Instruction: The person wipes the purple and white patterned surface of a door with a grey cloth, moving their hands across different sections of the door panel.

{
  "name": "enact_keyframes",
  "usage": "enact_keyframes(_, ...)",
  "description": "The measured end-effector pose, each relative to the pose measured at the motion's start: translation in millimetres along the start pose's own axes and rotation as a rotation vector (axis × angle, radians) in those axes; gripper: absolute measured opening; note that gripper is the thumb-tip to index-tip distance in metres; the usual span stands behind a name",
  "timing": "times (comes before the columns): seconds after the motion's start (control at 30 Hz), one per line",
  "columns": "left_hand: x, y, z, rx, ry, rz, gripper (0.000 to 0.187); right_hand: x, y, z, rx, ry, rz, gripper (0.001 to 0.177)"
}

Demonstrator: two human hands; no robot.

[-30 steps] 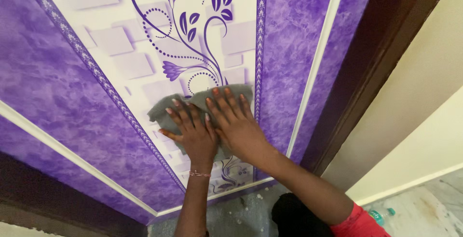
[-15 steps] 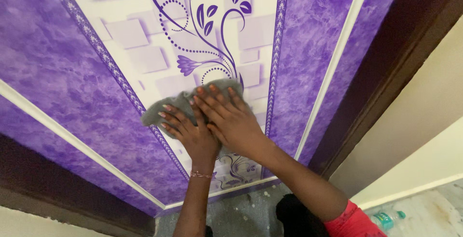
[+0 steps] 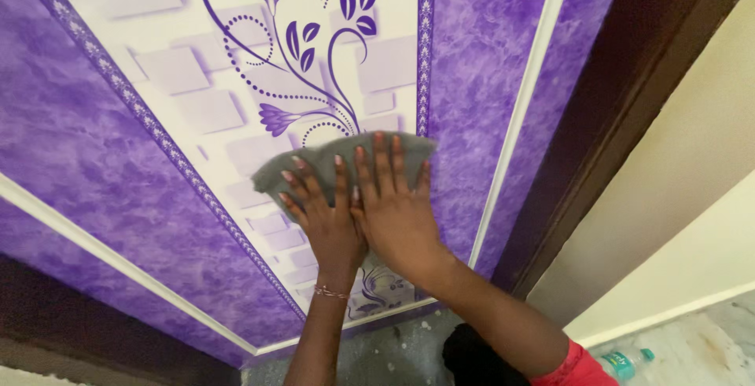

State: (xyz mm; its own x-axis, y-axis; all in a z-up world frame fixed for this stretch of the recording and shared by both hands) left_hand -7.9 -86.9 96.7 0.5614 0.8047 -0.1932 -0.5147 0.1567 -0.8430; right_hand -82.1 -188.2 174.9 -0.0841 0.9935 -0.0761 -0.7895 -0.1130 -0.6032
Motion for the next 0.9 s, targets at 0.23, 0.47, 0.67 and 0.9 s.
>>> enact_keyframes(0.23,-16,0,-19,0.149,-0.175,-0.163,0.070,-14,10,3,0.293,0.099,-0.069,0.082)
enact_keyframes(0.47,20,-3,9,0.072,-0.136,0.075,0.076,7,-13,-9,-0.013,-0.178,0.150,0.073)
enact_keyframes(0.67,25,44,-12,0.106,0.064,0.165,0.098,21,-11,-20,0.236,-0.196,0.414,0.072)
enact_keyframes(0.9,7,65,-22,0.153,0.064,0.148,0.102,13,-6,-13,0.302,-0.197,0.451,0.071)
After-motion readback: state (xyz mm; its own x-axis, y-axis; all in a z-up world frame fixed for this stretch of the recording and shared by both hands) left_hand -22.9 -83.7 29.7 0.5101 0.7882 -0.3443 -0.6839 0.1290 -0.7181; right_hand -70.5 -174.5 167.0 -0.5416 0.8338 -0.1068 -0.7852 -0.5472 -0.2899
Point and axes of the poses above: each hand's wrist, its own y-axis away from the middle knuckle, its own z-axis out of the back of the hand, x = y × z, the point moved 1 cm from there along -y, towards the middle knuckle, and after that the axes turned 3 degrees about z, right-handed, at the moved point
